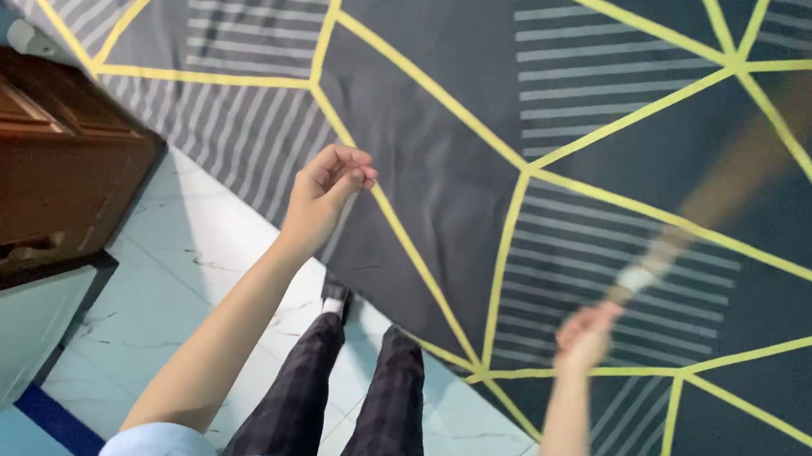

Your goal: The person is tidying the bedroom by smoothing the bedsheet, using a small broom to dust the bed, and moving a pillow.

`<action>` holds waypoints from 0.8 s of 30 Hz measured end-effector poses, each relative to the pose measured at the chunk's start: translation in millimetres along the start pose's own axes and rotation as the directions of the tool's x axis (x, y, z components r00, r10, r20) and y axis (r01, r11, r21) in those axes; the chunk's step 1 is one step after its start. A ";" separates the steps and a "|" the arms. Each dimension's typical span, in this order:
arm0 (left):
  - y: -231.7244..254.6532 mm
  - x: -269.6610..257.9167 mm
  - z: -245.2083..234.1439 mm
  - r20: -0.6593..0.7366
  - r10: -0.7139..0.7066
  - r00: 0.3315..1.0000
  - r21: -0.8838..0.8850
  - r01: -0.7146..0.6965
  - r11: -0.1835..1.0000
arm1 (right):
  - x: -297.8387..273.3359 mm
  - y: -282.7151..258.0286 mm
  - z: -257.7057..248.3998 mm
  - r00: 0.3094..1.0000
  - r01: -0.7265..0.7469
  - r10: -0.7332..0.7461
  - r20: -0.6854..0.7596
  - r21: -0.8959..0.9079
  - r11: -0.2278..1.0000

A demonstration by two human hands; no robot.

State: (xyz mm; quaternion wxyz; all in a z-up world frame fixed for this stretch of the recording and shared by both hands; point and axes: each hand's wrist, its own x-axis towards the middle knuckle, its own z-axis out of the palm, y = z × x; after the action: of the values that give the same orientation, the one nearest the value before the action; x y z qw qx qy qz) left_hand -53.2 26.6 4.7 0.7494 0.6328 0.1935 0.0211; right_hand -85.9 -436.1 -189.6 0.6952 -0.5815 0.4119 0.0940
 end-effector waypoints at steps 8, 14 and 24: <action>-9.9 -50.2 -77.0 0.043 0.006 0.999 0.015 -0.006 1.000 | -63.6 270.4 44.5 0.903 0.094 -0.007 0.429 -0.181 0.979; -21.9 -91.4 -157.5 0.089 0.075 0.993 -0.004 -0.075 0.997 | -264.4 317.9 219.8 0.734 0.532 0.216 0.644 -0.742 0.407; -2.9 -157.5 -310.0 -0.045 0.072 0.996 0.038 -0.070 0.997 | -213.2 177.8 217.1 0.990 -0.076 0.069 0.125 0.047 0.996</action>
State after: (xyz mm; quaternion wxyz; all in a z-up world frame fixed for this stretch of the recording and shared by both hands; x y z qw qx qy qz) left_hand -297.6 273.8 4.9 0.7320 0.6520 0.1887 0.0590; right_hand -230.8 -115.1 -177.6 0.7302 -0.5411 0.3915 0.1443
